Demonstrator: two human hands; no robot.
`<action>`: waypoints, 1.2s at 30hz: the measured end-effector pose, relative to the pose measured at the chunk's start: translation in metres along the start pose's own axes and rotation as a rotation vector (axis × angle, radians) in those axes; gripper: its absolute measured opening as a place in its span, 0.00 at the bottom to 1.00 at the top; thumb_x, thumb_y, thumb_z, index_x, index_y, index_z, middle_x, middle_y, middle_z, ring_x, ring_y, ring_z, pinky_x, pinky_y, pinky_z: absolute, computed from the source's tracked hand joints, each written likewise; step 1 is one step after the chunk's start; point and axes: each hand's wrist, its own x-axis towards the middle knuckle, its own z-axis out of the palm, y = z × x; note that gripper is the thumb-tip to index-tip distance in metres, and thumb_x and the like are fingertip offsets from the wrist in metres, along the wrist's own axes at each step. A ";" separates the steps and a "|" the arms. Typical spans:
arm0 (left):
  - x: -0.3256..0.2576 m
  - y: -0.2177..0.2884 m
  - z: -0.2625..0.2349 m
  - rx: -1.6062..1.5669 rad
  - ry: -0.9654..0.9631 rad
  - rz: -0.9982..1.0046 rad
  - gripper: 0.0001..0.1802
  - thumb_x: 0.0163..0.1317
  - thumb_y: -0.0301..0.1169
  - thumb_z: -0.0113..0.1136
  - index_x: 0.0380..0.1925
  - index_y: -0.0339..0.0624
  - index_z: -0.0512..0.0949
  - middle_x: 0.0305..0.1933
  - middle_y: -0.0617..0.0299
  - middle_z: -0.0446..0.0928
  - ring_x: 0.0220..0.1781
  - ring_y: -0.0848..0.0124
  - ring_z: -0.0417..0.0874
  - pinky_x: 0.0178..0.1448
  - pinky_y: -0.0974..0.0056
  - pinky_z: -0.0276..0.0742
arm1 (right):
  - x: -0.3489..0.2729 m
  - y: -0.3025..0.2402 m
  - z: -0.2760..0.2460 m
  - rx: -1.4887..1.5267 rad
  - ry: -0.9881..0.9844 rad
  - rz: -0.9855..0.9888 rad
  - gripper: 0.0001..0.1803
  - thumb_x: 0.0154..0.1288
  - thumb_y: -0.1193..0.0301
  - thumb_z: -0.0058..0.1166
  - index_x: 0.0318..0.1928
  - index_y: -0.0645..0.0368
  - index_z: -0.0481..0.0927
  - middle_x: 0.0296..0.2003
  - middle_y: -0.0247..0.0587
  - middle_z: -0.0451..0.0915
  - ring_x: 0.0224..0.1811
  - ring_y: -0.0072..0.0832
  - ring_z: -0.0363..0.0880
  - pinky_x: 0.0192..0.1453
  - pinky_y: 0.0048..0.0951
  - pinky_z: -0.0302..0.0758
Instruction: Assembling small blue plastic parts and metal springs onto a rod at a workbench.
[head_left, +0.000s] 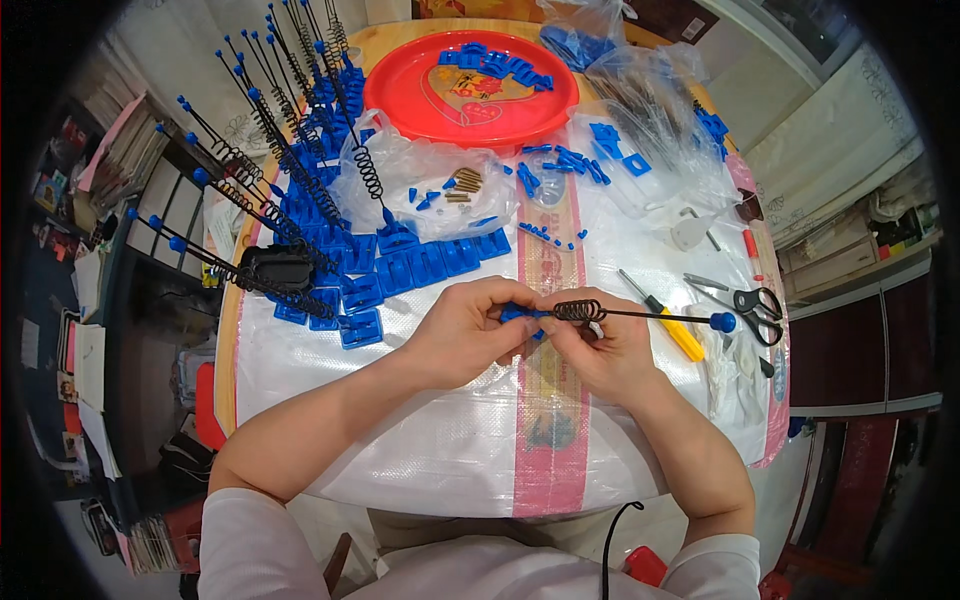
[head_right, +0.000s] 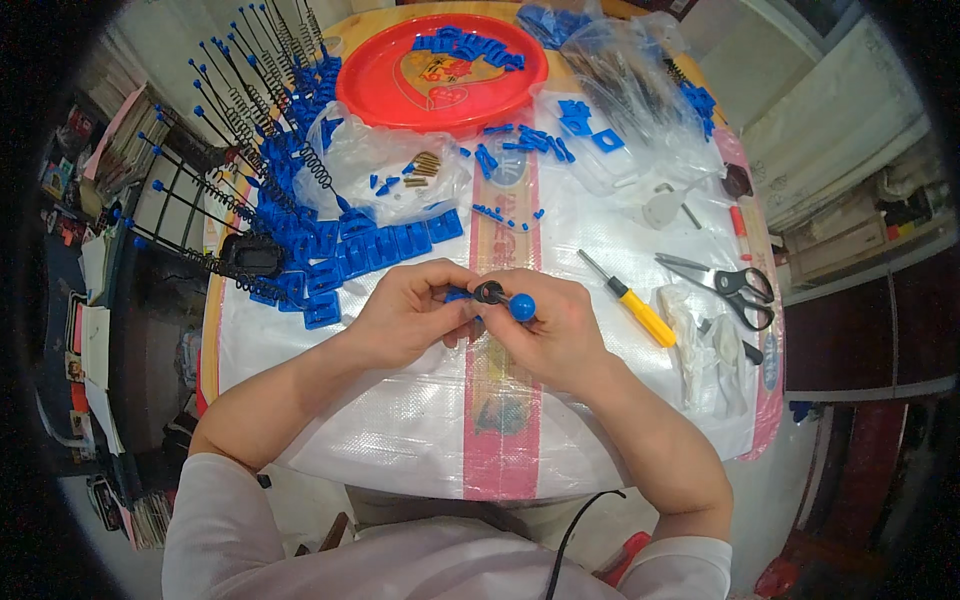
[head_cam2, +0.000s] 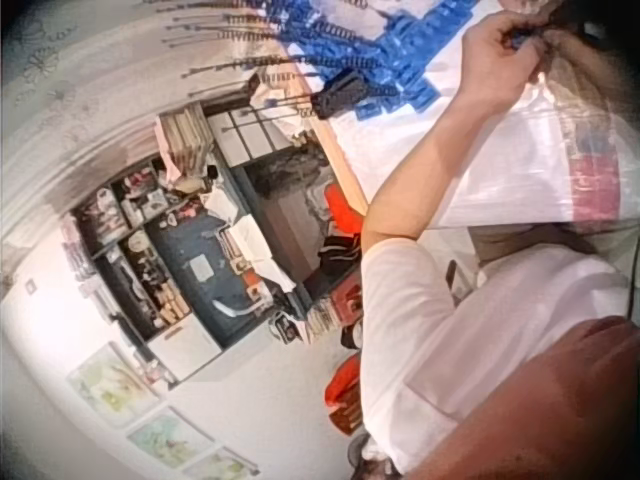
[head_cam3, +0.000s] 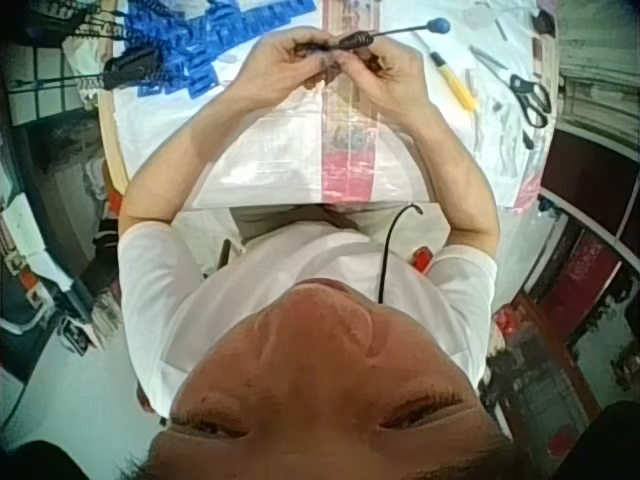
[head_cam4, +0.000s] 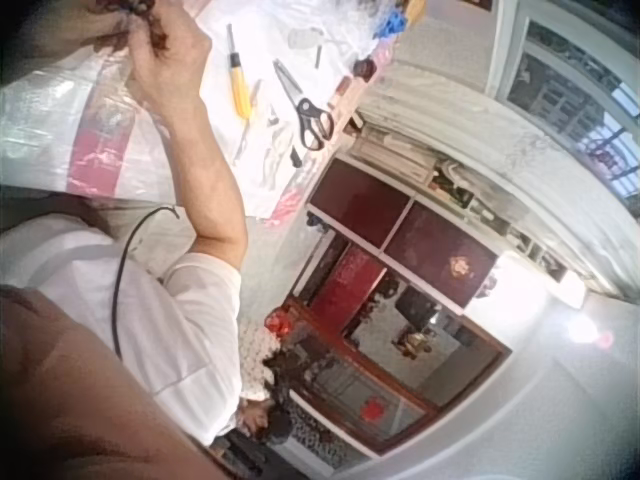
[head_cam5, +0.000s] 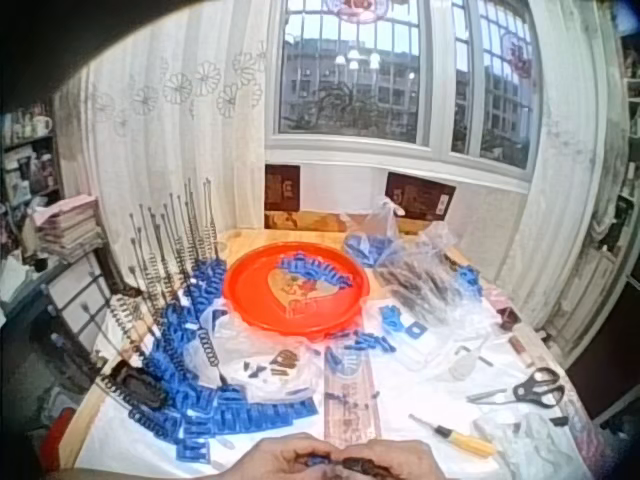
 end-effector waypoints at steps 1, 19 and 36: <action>0.000 0.000 0.000 -0.004 0.000 0.002 0.12 0.67 0.23 0.58 0.50 0.34 0.78 0.31 0.64 0.79 0.30 0.80 0.78 0.31 0.74 0.72 | 0.000 0.000 0.000 -0.001 0.000 0.002 0.07 0.61 0.76 0.61 0.40 0.62 0.84 0.32 0.42 0.85 0.29 0.28 0.83 0.33 0.27 0.78; 0.000 -0.001 0.000 0.002 -0.005 0.005 0.13 0.67 0.24 0.59 0.51 0.35 0.78 0.32 0.64 0.79 0.30 0.80 0.78 0.30 0.74 0.72 | -0.001 0.001 0.001 -0.008 0.007 0.003 0.07 0.61 0.76 0.61 0.40 0.62 0.84 0.31 0.41 0.85 0.28 0.28 0.84 0.32 0.26 0.78; 0.000 -0.001 -0.002 0.029 -0.010 0.018 0.12 0.68 0.24 0.59 0.49 0.34 0.78 0.36 0.62 0.81 0.33 0.79 0.80 0.32 0.74 0.75 | 0.000 0.001 0.000 -0.002 -0.008 -0.001 0.07 0.62 0.76 0.61 0.40 0.62 0.84 0.31 0.40 0.84 0.27 0.25 0.82 0.30 0.24 0.77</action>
